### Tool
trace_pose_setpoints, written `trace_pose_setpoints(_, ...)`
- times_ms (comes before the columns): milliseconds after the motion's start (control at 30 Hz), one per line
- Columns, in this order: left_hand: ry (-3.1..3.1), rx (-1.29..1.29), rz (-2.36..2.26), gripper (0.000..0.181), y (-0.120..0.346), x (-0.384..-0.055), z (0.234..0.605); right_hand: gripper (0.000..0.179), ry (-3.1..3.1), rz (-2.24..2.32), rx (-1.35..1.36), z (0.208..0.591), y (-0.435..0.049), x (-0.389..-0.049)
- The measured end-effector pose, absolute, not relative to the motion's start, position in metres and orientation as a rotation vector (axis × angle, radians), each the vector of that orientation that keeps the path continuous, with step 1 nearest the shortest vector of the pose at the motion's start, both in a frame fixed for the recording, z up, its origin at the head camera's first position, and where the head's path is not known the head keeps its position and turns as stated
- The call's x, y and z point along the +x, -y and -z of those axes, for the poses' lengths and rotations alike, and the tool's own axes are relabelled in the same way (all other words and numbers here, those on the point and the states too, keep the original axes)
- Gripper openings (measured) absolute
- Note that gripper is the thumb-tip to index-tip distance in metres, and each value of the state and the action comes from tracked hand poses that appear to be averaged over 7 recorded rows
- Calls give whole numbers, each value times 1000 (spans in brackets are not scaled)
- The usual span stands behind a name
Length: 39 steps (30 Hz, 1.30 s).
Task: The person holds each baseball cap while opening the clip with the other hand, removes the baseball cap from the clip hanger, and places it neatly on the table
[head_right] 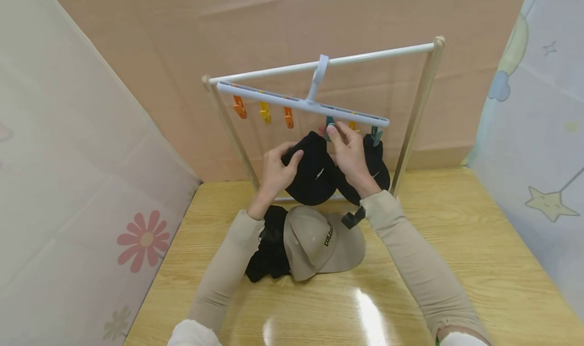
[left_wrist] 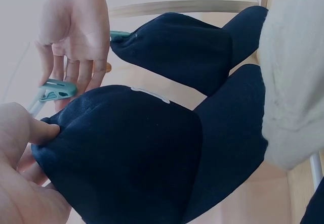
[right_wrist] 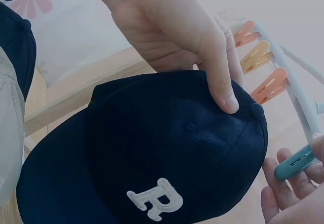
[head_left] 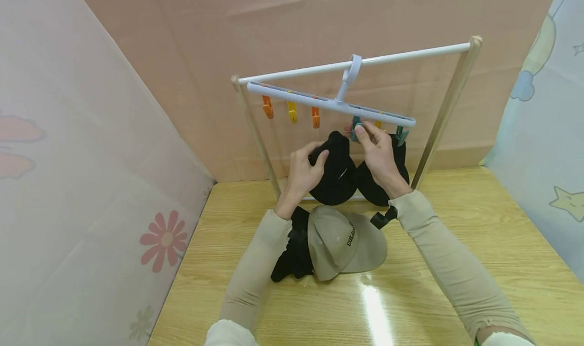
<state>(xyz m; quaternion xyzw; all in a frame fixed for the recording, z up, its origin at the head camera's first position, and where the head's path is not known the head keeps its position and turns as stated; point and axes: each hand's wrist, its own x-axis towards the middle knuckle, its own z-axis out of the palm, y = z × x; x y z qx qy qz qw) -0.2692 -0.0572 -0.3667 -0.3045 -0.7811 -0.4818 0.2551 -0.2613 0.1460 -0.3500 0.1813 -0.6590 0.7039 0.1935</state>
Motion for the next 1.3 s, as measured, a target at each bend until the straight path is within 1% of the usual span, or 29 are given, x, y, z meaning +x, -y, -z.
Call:
trace_pose_setpoints(433, 2081, -771, 1299, 20, 65, -272, 361, 41, 1842, -1970, 526, 350, -144, -261)
trace_pose_setpoints(767, 2051, -687, 1315, 19, 75, -270, 353, 49, 1882, -1999, 491, 350, -142, -261)
trace_pose_setpoints(1067, 2081, -610, 1284, 22, 81, -268, 351, 38, 1928, -2002, 454, 356, -141, -258)
trace_pose_setpoints(1300, 2072, -591, 1314, 21, 87, -266, 353, 47, 1958, -2024, 442, 366, -140, -255)
